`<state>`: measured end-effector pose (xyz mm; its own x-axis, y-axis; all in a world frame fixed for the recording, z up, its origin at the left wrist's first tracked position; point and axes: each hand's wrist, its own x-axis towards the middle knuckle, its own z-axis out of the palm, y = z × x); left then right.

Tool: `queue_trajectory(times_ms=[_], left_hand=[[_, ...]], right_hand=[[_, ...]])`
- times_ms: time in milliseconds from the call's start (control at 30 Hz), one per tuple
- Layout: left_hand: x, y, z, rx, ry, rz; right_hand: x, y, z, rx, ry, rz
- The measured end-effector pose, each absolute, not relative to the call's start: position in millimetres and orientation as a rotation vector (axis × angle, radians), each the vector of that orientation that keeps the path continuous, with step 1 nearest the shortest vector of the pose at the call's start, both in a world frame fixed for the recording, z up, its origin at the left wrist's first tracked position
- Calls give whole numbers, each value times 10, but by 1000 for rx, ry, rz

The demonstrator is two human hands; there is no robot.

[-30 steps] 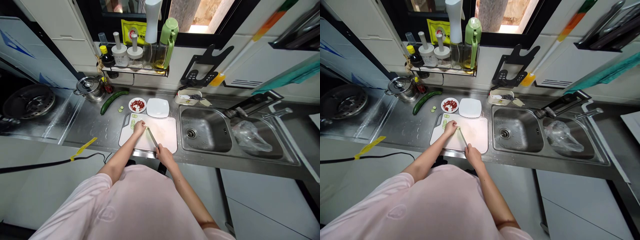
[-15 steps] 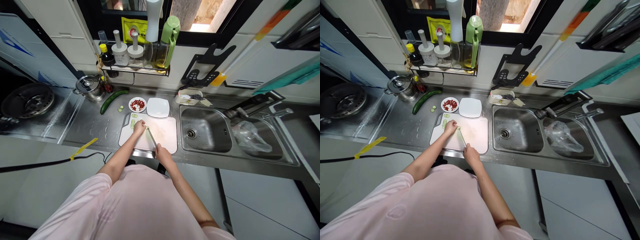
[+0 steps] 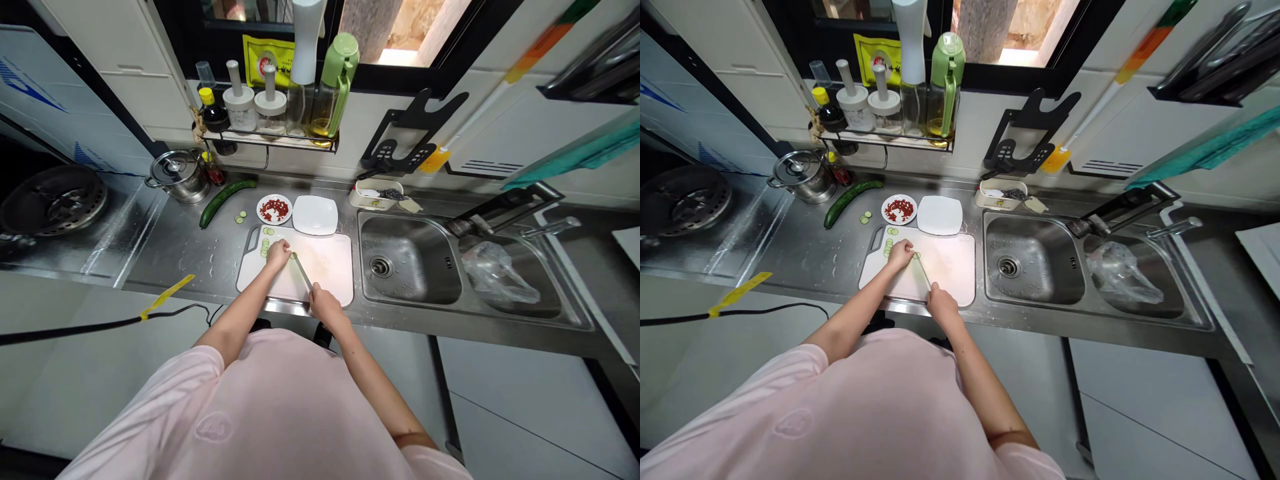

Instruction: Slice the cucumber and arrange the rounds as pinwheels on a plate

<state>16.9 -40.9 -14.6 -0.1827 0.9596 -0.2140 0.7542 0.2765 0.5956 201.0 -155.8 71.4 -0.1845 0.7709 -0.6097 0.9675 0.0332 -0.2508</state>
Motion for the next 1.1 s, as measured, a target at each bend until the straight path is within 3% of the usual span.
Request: queue_trajectory(times_ms=[1100], left_hand=[[170, -398, -118, 1529, 1998, 457]], right_hand=[[2005, -1555, 771, 1778, 1998, -920]])
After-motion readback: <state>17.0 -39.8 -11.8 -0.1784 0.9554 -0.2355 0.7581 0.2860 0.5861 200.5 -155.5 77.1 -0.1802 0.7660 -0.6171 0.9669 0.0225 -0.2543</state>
